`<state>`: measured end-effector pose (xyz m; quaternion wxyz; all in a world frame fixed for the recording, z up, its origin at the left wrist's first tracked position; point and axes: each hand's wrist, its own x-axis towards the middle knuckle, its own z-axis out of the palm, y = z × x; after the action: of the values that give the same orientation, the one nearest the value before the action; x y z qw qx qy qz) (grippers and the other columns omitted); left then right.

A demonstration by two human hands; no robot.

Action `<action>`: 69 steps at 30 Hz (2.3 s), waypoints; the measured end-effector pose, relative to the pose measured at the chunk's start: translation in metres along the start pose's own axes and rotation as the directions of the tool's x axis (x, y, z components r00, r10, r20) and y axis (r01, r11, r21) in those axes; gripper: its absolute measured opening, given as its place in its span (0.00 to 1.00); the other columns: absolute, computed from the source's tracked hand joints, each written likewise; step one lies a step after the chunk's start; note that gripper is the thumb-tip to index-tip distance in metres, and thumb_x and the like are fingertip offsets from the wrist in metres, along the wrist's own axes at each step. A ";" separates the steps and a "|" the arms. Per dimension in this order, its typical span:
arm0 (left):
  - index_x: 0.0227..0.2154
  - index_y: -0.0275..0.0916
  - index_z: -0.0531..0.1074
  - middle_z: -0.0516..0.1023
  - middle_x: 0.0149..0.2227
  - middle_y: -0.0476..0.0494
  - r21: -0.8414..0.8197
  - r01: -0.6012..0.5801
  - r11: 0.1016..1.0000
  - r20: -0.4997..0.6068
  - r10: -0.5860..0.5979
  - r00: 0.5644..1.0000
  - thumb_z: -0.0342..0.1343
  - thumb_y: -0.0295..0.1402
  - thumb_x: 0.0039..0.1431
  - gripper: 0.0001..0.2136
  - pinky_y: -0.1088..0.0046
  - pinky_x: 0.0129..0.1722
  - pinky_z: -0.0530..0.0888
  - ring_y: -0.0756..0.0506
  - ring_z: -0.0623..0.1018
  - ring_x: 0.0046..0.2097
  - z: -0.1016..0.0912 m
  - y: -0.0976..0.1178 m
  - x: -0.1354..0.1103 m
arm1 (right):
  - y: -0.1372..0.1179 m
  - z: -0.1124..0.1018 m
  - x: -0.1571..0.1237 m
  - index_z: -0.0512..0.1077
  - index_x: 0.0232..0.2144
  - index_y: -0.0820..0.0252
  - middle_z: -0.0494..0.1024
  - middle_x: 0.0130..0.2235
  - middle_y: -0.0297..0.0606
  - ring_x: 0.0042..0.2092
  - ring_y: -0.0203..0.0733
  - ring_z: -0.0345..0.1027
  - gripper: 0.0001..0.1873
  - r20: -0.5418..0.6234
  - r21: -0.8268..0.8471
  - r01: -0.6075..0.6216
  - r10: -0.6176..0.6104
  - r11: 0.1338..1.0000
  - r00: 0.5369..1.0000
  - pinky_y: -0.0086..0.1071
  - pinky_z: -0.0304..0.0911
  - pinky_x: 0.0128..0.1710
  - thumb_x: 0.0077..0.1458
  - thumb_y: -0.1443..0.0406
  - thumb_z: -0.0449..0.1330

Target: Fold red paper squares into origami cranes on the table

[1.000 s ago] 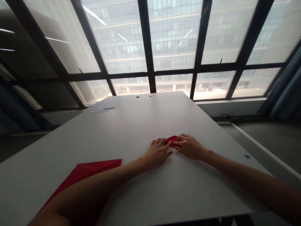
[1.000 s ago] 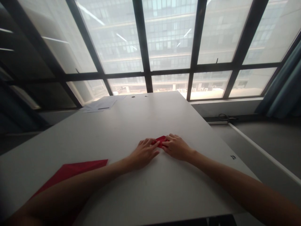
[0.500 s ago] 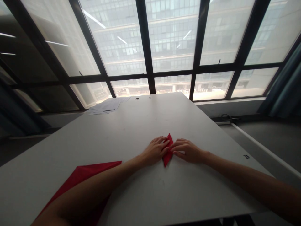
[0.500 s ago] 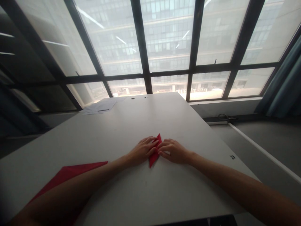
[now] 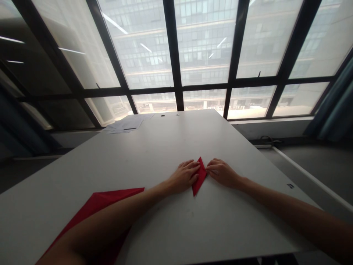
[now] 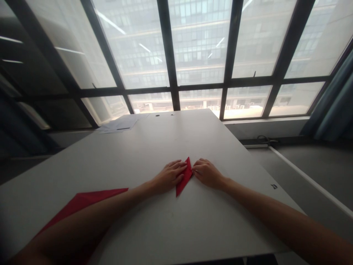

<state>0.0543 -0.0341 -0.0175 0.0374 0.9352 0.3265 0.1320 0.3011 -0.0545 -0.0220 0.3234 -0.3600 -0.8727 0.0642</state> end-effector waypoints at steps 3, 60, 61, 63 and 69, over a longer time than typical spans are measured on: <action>0.62 0.44 0.64 0.66 0.62 0.41 0.008 -0.007 1.000 -0.033 0.007 0.999 0.48 0.36 0.68 0.21 0.55 0.63 0.61 0.38 0.61 0.64 -0.002 0.002 -0.001 | -0.003 -0.001 0.000 0.78 0.43 0.55 0.79 0.41 0.41 0.43 0.44 0.70 0.12 0.013 0.044 0.025 -0.026 0.999 1.000 0.40 0.67 0.47 0.61 0.70 0.57; 0.65 0.35 0.58 0.59 0.67 0.35 -0.133 -0.213 0.968 0.117 0.228 0.967 0.47 0.40 0.70 0.25 0.58 0.69 0.56 0.40 0.56 0.70 -0.023 0.032 -0.010 | 0.017 0.008 -0.003 0.62 0.63 0.58 0.61 0.66 0.49 0.68 0.55 0.50 0.26 0.168 -0.277 -0.174 0.225 0.945 0.960 0.53 0.51 0.64 0.68 0.54 0.47; 0.65 0.35 0.58 0.59 0.67 0.35 -0.128 -0.219 0.967 0.117 0.234 0.965 0.47 0.39 0.70 0.24 0.58 0.69 0.56 0.40 0.56 0.70 -0.023 0.033 -0.010 | 0.016 0.007 -0.002 0.62 0.63 0.57 0.61 0.66 0.49 0.68 0.55 0.51 0.26 0.167 -0.283 -0.167 0.221 0.944 0.961 0.53 0.51 0.64 0.68 0.54 0.47; 0.65 0.35 0.58 0.59 0.67 0.35 -0.121 -0.232 0.965 0.107 0.245 0.964 0.47 0.39 0.70 0.24 0.58 0.69 0.56 0.40 0.56 0.70 -0.022 0.032 -0.010 | 0.013 0.005 -0.001 0.63 0.63 0.57 0.63 0.65 0.49 0.67 0.56 0.52 0.27 0.170 -0.298 -0.149 0.206 0.943 0.964 0.53 0.52 0.64 0.68 0.53 0.47; 0.65 0.35 0.57 0.58 0.68 0.34 -0.108 -0.248 0.963 0.088 0.257 0.962 0.48 0.39 0.69 0.25 0.57 0.69 0.57 0.39 0.56 0.70 -0.022 0.032 -0.010 | 0.006 0.000 0.002 0.58 0.66 0.58 0.59 0.67 0.49 0.69 0.55 0.49 0.29 0.175 -0.259 -0.146 0.195 0.955 0.965 0.55 0.47 0.65 0.68 0.52 0.48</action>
<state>0.0600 -0.0658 0.0069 0.0816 0.9718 0.1954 0.1037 0.3040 -0.0486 -0.0233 0.1811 -0.4632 -0.8673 0.0196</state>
